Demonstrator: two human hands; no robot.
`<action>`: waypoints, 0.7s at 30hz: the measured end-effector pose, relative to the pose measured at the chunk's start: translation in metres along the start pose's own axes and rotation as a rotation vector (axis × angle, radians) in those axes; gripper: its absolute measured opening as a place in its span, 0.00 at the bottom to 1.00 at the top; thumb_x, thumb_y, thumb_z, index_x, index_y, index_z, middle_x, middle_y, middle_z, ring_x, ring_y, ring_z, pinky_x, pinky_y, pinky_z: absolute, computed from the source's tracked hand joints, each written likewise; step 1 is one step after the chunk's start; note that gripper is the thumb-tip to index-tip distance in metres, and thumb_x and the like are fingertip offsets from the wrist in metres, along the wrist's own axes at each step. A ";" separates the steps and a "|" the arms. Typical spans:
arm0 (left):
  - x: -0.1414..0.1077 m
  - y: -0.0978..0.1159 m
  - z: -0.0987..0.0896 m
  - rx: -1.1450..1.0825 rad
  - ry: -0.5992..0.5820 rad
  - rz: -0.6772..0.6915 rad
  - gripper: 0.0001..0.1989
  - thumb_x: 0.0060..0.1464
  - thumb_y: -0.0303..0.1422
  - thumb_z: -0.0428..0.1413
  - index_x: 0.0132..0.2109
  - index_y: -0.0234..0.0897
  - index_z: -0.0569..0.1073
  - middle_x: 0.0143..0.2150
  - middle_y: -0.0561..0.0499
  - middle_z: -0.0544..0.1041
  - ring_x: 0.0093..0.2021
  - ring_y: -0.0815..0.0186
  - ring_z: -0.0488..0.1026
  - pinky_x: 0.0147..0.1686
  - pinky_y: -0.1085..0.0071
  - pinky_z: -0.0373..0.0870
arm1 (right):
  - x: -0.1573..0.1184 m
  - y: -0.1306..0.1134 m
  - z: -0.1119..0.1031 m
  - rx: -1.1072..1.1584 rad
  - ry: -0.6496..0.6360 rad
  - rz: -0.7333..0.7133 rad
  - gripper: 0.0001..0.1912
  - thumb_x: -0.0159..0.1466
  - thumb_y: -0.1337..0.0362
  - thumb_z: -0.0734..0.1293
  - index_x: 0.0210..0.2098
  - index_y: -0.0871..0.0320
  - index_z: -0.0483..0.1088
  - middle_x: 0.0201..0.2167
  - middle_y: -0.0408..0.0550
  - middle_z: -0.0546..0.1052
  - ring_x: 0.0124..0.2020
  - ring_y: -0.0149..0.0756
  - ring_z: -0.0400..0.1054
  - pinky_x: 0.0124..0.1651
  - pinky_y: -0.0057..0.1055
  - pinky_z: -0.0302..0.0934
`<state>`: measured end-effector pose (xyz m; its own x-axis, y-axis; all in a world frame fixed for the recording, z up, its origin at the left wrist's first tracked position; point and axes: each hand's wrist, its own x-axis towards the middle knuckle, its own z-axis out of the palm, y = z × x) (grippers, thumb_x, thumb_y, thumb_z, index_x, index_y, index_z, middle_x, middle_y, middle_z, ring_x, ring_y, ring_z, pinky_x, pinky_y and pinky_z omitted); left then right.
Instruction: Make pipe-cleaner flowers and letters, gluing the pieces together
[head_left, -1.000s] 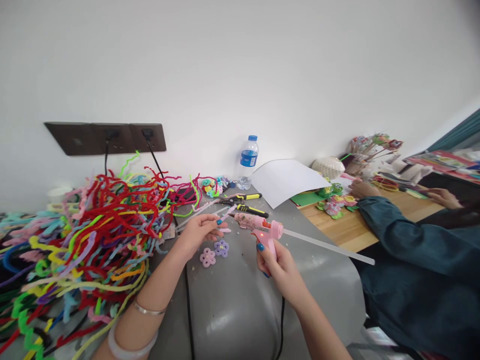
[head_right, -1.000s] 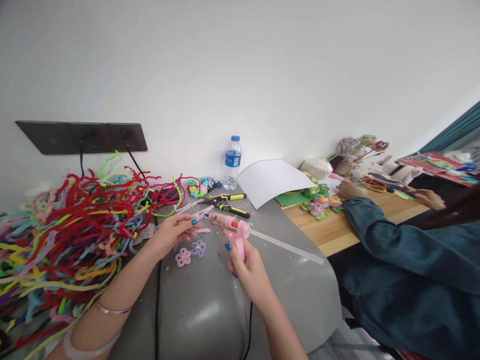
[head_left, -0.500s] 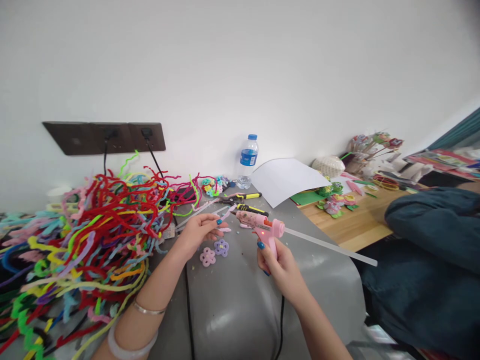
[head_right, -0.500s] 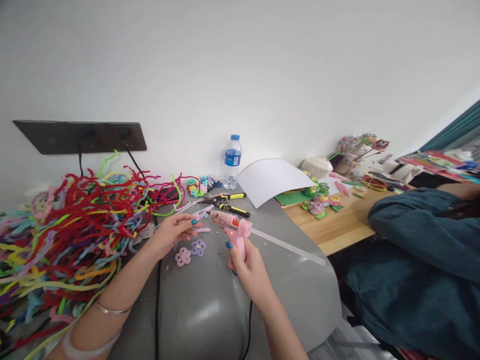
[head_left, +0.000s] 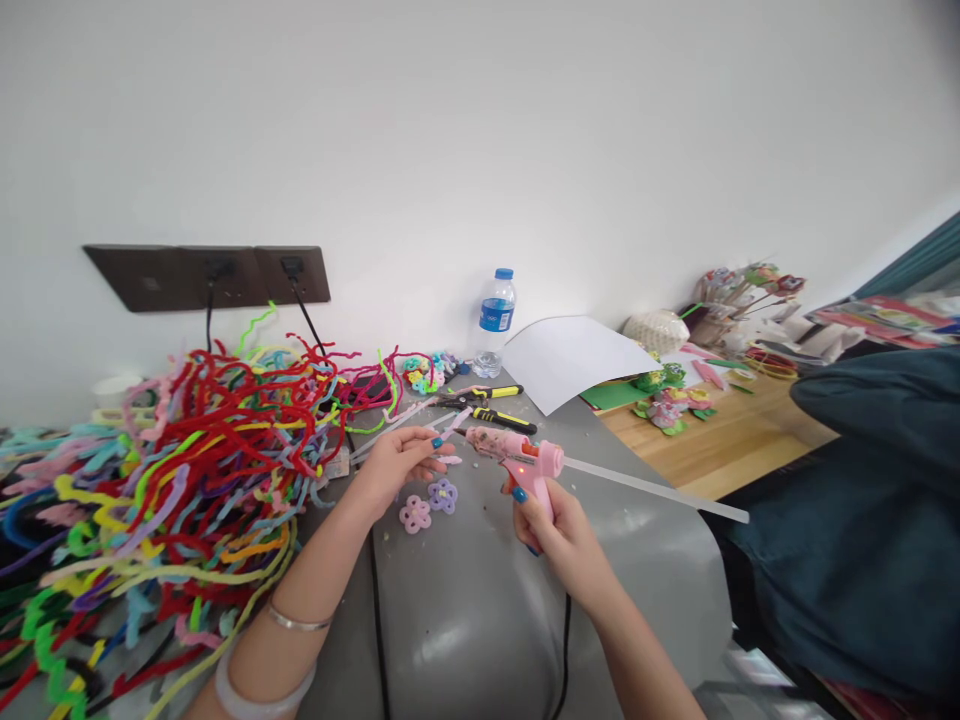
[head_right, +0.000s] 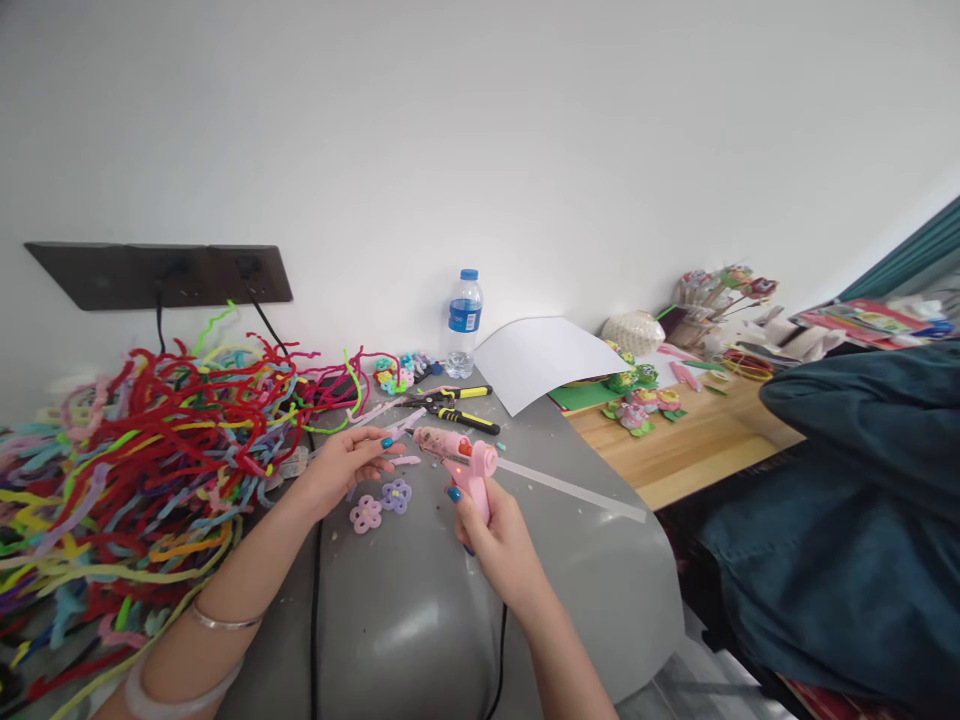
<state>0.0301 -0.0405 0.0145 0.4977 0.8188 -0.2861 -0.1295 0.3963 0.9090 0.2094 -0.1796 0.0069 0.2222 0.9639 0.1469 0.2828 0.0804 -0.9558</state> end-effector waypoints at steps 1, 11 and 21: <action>0.000 0.000 0.000 -0.002 0.000 0.001 0.10 0.49 0.30 0.67 0.37 0.32 0.74 0.37 0.42 0.85 0.25 0.71 0.78 0.23 0.80 0.70 | 0.000 0.000 0.000 0.004 0.003 0.005 0.23 0.67 0.42 0.59 0.29 0.55 0.61 0.14 0.36 0.60 0.17 0.28 0.51 0.22 0.28 0.50; 0.001 -0.001 0.000 -0.007 -0.013 -0.005 0.10 0.49 0.30 0.66 0.37 0.33 0.74 0.36 0.43 0.85 0.25 0.71 0.78 0.22 0.80 0.70 | 0.000 0.002 -0.004 -0.048 0.039 0.000 0.22 0.67 0.44 0.59 0.31 0.58 0.66 0.14 0.37 0.62 0.17 0.29 0.53 0.23 0.28 0.52; 0.002 -0.001 -0.002 -0.052 0.044 0.023 0.06 0.51 0.26 0.64 0.36 0.31 0.76 0.36 0.42 0.85 0.25 0.70 0.79 0.24 0.79 0.73 | -0.002 0.012 -0.013 0.106 0.149 0.003 0.27 0.65 0.40 0.61 0.38 0.60 0.71 0.13 0.40 0.67 0.12 0.28 0.55 0.16 0.27 0.49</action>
<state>0.0295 -0.0388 0.0130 0.4564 0.8448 -0.2794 -0.1851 0.3973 0.8988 0.2245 -0.1842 -0.0011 0.3606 0.9166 0.1725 0.1835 0.1116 -0.9767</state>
